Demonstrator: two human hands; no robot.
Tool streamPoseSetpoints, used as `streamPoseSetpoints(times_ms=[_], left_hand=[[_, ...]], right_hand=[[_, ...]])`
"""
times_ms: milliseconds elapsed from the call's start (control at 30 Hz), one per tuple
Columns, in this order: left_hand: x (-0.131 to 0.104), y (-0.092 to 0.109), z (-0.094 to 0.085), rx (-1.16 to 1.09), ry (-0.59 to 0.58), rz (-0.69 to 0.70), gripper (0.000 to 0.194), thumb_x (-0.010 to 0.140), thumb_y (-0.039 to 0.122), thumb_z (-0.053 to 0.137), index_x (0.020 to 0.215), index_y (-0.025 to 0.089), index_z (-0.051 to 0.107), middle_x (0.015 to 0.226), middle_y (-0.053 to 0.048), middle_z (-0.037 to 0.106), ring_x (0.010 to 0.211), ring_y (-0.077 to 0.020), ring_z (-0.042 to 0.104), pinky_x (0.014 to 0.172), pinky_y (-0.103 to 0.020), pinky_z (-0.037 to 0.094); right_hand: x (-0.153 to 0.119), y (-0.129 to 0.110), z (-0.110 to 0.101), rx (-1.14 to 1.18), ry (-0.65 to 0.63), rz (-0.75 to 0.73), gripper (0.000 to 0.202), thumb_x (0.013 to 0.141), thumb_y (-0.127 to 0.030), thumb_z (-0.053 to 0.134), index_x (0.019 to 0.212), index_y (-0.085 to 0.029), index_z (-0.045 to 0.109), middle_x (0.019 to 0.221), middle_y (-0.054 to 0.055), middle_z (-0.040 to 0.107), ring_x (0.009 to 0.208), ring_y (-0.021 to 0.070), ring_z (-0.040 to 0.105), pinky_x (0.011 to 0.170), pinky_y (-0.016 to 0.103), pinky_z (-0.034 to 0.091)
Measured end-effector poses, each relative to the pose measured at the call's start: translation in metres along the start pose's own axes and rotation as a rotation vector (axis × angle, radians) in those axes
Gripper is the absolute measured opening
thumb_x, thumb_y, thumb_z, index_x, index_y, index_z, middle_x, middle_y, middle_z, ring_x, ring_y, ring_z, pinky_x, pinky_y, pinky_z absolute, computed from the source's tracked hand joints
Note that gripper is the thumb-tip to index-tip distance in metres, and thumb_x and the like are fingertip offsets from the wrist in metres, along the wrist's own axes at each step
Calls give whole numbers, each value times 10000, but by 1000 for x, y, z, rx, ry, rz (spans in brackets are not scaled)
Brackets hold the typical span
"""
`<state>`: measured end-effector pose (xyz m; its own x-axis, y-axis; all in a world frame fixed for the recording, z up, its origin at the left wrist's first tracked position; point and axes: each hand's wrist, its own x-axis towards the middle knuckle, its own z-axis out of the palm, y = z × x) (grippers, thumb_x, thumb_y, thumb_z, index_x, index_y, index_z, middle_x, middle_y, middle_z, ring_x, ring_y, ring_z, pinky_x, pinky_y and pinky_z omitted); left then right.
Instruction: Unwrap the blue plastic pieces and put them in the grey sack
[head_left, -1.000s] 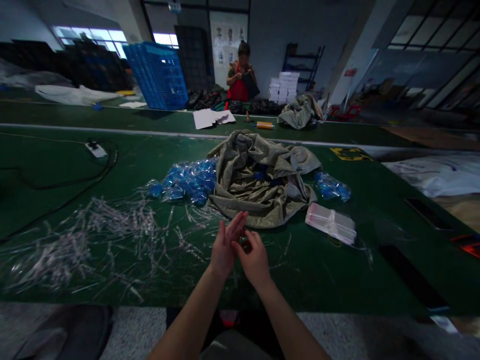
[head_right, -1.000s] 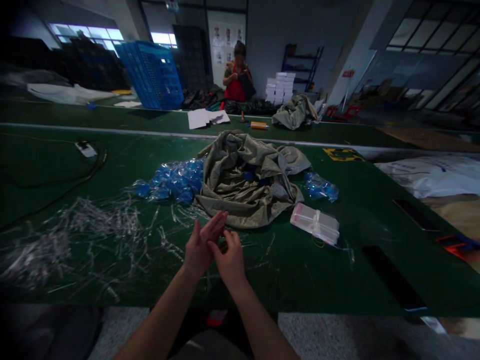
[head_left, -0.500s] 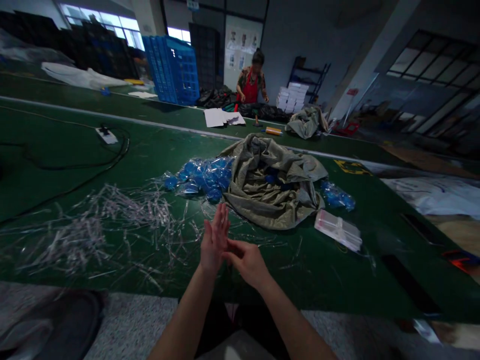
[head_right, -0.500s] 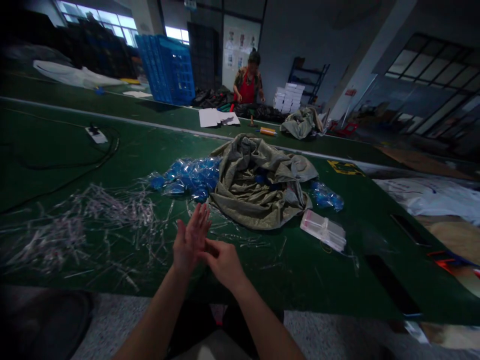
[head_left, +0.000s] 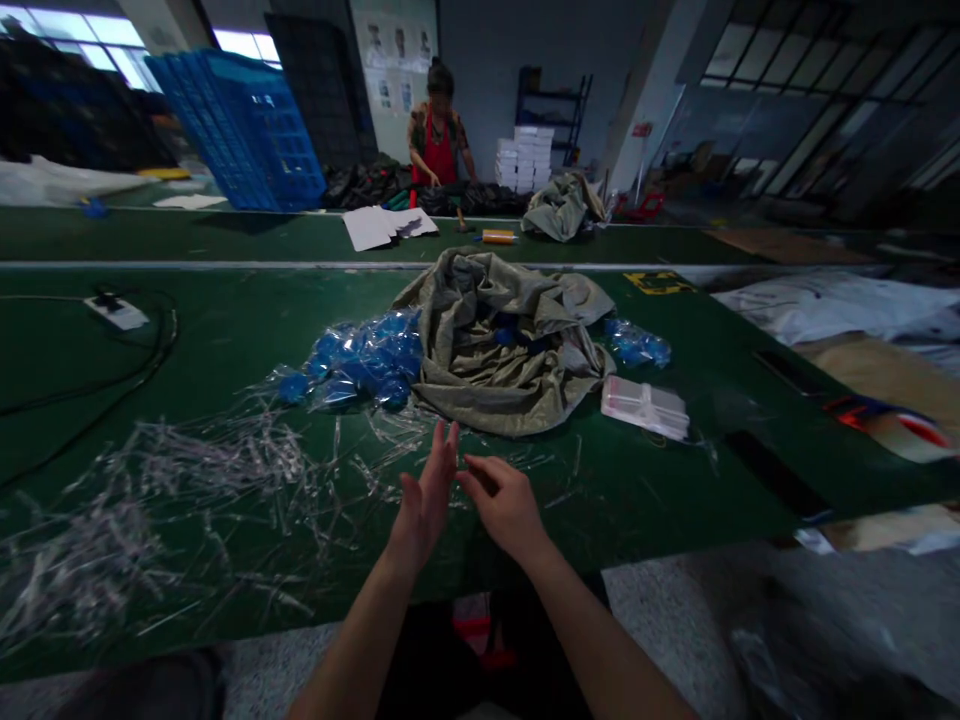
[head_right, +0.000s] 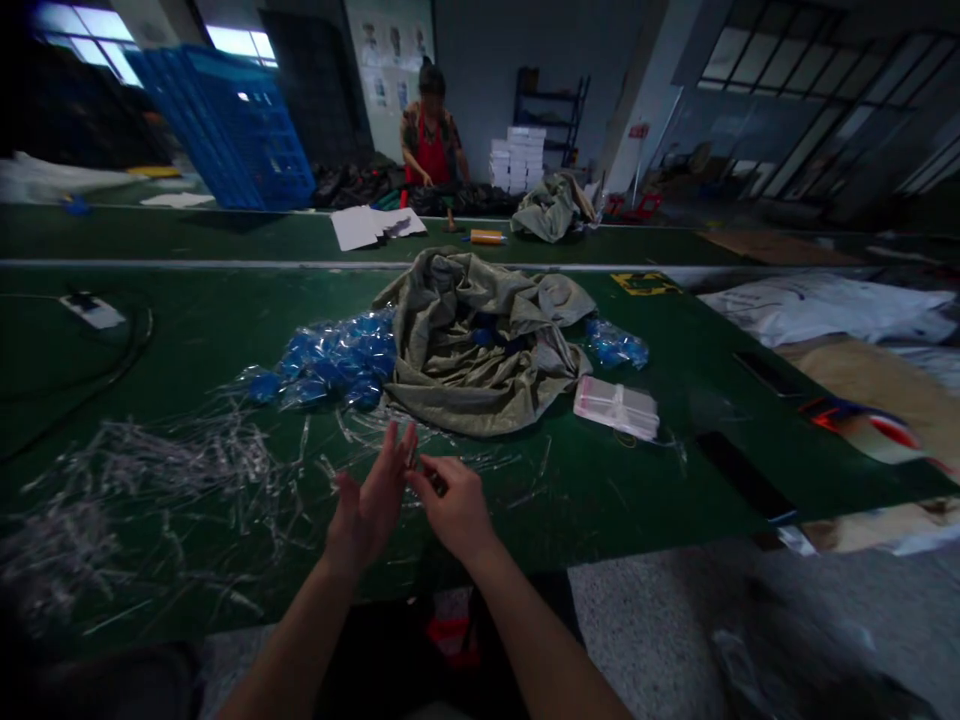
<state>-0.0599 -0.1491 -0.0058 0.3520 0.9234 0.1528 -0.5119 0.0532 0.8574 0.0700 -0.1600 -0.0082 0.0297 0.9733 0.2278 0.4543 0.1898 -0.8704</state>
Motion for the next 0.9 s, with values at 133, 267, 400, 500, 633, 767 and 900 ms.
streamPoseSetpoints(times_ms=[133,267,400,500,633,767,900], left_hand=[[-2,-21,18,-18,-43,-24,858,759,792,305,1469,314,245,1564,-10,157,1442,-263,72,1166,-422,55],[-4,-31,21,-48,-32,-43,819,766,781,319,1441,318,329,1557,-24,193,1428,-314,128,1150,-479,70],[-9,-24,29,-199,64,-49,766,810,755,248,1439,326,334,1556,-30,207,1410,-349,177,1126,-540,100],[-9,-18,42,-319,107,-51,771,826,744,195,1449,307,319,1555,-51,210,1388,-377,228,1107,-582,127],[-5,-20,55,-309,121,-39,776,830,733,234,1447,273,335,1544,-72,239,1388,-379,227,1116,-573,113],[-4,-25,64,-284,162,-12,763,836,729,213,1446,287,333,1552,-45,220,1407,-358,183,1132,-552,90],[-3,-26,68,-196,248,56,697,871,684,185,1438,311,344,1565,9,177,1433,-288,117,1161,-472,48]], right_hand=[[-2,1,-6,248,84,129,192,838,-343,607,855,-173,696,761,20,678,682,150,620,632,242,484],[5,21,-33,161,103,84,252,890,-339,519,767,-175,664,647,-1,611,600,133,567,582,238,440],[14,40,-57,-24,63,-82,178,889,-231,508,801,-173,652,767,34,621,743,159,583,710,277,450],[15,45,-64,43,-24,-115,151,881,-212,529,982,-177,635,905,58,620,821,166,590,739,283,476],[13,45,-68,178,-141,-119,421,859,-284,595,1268,-220,516,1138,89,554,880,166,586,750,292,513],[11,45,-70,191,-305,-158,592,791,-335,687,1340,-270,476,1234,95,489,898,174,582,716,300,531],[4,42,-65,160,-385,-260,624,707,-282,772,1285,-297,538,1325,93,442,994,202,569,718,302,538]])
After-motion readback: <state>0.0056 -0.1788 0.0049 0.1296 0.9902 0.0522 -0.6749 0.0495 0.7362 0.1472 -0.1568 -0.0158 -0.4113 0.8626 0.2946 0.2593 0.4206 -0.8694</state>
